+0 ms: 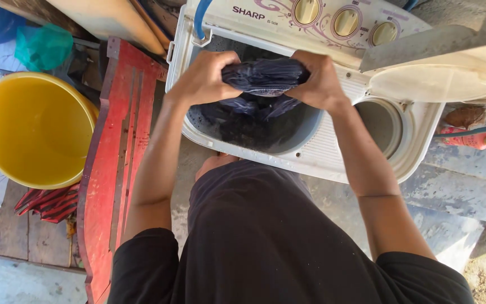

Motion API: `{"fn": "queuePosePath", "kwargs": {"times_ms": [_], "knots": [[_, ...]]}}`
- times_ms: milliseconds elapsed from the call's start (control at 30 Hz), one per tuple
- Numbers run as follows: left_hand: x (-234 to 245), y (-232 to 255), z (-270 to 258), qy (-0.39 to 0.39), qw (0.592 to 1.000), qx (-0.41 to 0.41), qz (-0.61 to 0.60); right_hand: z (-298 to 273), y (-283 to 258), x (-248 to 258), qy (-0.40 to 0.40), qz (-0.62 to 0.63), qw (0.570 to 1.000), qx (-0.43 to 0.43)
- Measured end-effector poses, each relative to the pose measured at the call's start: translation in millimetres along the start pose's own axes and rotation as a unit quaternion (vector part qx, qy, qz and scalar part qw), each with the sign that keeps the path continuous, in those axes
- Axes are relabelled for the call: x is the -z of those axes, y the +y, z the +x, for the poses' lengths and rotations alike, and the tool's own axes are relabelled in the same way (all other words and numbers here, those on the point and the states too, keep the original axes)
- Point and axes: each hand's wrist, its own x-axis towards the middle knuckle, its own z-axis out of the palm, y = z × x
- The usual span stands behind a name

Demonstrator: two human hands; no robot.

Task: Moving clothes from the wash tub to the spin dryer tub in a twin-tub washing machine.

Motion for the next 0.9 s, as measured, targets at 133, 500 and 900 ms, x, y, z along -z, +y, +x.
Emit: {"fn": "queuePosePath", "kwargs": {"times_ms": [133, 500, 900], "knots": [[-6, -2, -28, 0.005, 0.995, -0.093, 0.032, -8, -132, 26, 0.017, -0.03, 0.995, 0.09], [-191, -193, 48, 0.106, 0.986, -0.124, -0.021, -30, -225, 59, 0.112, -0.03, 0.965, 0.236], [-84, -19, 48, 0.067, 0.97, -0.177, 0.15, -73, 116, 62, 0.084, -0.167, 0.976, -0.109]]}}
